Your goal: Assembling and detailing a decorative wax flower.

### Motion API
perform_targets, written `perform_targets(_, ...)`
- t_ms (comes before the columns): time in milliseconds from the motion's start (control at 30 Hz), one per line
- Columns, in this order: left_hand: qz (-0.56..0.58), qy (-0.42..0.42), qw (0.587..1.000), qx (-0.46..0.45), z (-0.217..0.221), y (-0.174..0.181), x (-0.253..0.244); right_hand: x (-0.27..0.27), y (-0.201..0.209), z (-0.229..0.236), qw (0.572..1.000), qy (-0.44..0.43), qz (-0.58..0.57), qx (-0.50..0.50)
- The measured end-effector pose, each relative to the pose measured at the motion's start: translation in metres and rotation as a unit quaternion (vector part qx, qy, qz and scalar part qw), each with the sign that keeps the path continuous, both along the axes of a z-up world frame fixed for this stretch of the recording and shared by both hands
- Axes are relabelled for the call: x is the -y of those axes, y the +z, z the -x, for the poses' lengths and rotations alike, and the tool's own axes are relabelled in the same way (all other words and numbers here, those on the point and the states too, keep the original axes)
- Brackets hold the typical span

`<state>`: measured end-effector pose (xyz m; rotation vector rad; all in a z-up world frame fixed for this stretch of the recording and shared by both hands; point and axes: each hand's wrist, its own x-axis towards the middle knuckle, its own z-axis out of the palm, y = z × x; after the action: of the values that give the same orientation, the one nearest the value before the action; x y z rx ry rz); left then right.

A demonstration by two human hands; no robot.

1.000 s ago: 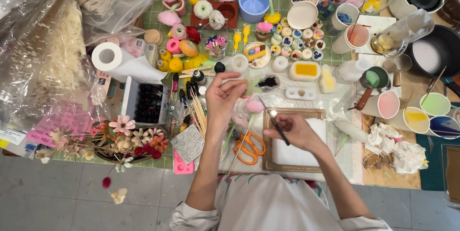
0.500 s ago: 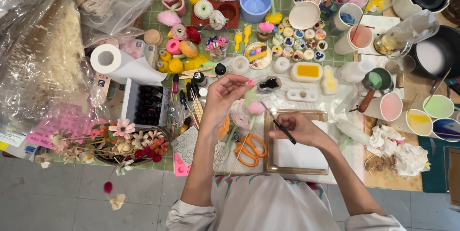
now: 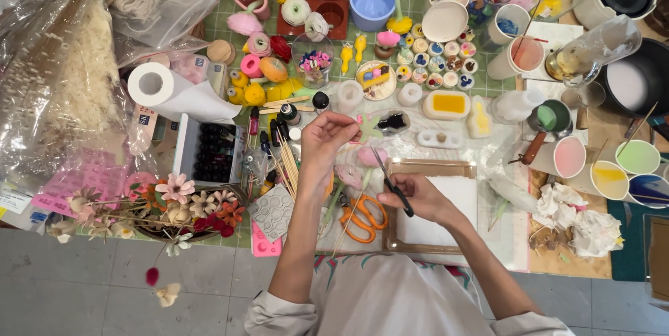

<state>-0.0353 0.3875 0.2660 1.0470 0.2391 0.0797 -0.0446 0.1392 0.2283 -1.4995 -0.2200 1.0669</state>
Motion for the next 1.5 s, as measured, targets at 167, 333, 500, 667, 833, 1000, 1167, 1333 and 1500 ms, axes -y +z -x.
perform_targets(167, 0.003, 0.048, 0.998, -0.026, 0.004, -0.012, 0.008, -0.009, 0.017, 0.001, 0.999, -0.033, 0.038, 0.004)
perform_targets(333, 0.014, 0.112, 0.993, -0.045, 0.001, -0.022, -0.002, -0.008, 0.014, 0.002, 0.997, -0.035, 0.075, 0.004)
perform_targets(500, -0.13, 0.309, 0.942, 0.019, -0.045, -0.094, -0.108, 0.007, -0.005, 0.002, 0.995, -0.041, 0.084, 0.022)
perform_targets(667, -0.374, 0.306, 0.874, -0.059, -0.099, -0.137, -0.183, 0.012, -0.008, -0.008, 0.99, -0.057, 0.123, 0.032)
perform_targets(833, -0.563, 0.209, 0.793, -0.105, -0.134, -0.192, -0.198, 0.011, -0.008, -0.022, 0.989, -0.072, 0.113, 0.059)
perform_targets(1000, -0.521, 0.151, 0.826, -0.153, -0.161, -0.141, -0.165, -0.006, -0.004, -0.065, 0.981, -0.163, 0.1, 0.045)
perform_targets(1167, -0.511, 0.079, 0.834, -0.193, -0.18, -0.158, -0.155, -0.07, 0.002, -0.151, 0.978, -0.197, 0.042, 0.063)
perform_targets(1333, -0.623, 0.1, 0.774, -0.049, -0.183, -0.17, -0.145, -0.139, -0.051, -0.216, 0.975, -0.214, 0.015, 0.052)
perform_targets(1500, -0.556, 0.057, 0.826, -0.076, -0.183, -0.115, -0.135, -0.175, -0.102, -0.254, 0.965, -0.233, 0.009, 0.119)
